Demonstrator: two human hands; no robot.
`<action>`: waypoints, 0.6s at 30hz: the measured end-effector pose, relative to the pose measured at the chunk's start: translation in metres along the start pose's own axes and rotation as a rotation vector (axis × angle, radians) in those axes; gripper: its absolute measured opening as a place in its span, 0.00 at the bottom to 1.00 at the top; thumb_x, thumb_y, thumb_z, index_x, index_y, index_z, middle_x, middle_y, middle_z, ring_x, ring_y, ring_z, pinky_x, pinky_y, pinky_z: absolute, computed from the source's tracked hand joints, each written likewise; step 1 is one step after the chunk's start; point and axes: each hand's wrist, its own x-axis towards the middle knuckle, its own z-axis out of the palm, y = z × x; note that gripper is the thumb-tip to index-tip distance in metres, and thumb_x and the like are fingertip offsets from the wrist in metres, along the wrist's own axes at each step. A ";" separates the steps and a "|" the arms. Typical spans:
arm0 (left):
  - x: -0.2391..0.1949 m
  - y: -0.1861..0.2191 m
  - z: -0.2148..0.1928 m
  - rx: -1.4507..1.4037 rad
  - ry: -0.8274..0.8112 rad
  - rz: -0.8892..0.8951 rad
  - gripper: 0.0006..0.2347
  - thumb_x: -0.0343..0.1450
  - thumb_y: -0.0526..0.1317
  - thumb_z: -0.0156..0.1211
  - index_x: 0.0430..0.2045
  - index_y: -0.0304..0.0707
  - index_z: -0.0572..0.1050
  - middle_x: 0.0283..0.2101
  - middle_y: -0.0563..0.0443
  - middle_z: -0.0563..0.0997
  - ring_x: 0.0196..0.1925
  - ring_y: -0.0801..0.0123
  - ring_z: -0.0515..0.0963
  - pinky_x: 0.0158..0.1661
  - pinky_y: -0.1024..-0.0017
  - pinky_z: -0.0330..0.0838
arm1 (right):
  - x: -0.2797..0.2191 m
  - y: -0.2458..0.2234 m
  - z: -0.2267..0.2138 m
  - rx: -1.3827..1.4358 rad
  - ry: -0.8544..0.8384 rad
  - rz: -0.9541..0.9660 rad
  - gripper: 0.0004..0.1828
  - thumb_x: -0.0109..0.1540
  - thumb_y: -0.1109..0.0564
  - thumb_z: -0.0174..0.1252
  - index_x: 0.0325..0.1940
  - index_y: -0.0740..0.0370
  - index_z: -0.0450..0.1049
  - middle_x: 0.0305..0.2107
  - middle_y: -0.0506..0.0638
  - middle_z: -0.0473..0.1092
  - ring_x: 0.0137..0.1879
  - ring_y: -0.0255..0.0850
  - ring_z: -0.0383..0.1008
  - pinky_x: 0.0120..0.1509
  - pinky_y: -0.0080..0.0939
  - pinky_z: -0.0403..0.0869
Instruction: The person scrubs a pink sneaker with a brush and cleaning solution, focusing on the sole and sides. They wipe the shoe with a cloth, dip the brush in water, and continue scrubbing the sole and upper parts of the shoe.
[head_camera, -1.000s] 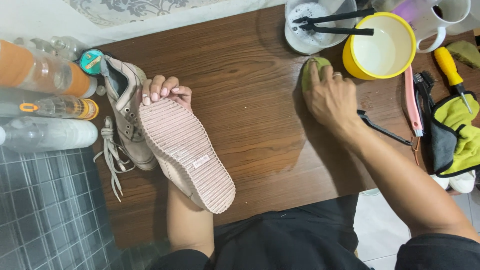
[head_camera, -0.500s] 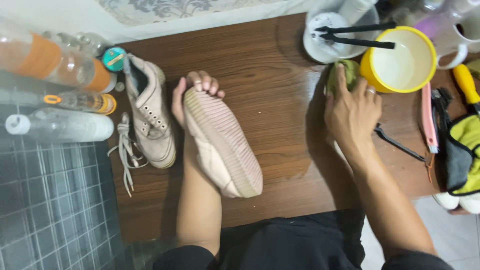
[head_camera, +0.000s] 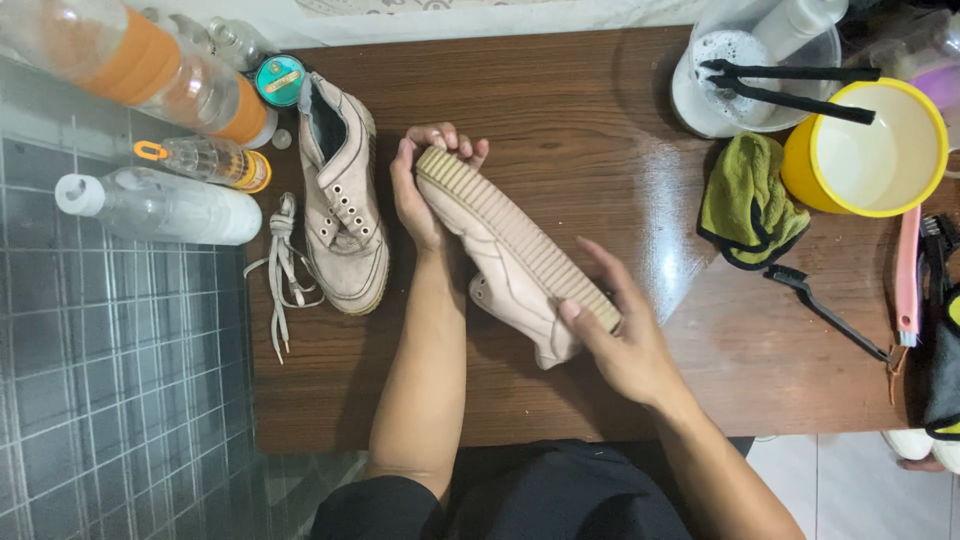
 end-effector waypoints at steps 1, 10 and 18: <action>-0.001 0.001 0.007 0.000 -0.001 0.001 0.14 0.77 0.50 0.44 0.32 0.38 0.68 0.36 0.47 0.70 0.40 0.66 0.76 0.50 0.60 0.81 | 0.000 -0.003 0.000 0.000 0.001 -0.001 0.42 0.62 0.51 0.55 0.77 0.68 0.52 0.51 0.78 0.70 0.54 0.73 0.74 0.53 0.72 0.74; -0.024 0.014 0.065 0.143 0.193 -0.324 0.25 0.69 0.68 0.51 0.36 0.47 0.78 0.42 0.48 0.85 0.41 0.64 0.86 0.47 0.63 0.84 | 0.001 0.040 -0.003 -0.722 0.577 -0.732 0.50 0.53 0.54 0.75 0.71 0.74 0.56 0.54 0.68 0.66 0.59 0.58 0.68 0.65 0.60 0.67; -0.013 -0.003 0.027 0.057 0.046 -0.320 0.26 0.72 0.68 0.50 0.49 0.52 0.81 0.51 0.43 0.83 0.49 0.52 0.83 0.50 0.52 0.82 | 0.005 0.041 -0.006 -0.602 0.589 -0.776 0.45 0.56 0.56 0.74 0.68 0.80 0.57 0.53 0.69 0.66 0.59 0.58 0.67 0.67 0.59 0.66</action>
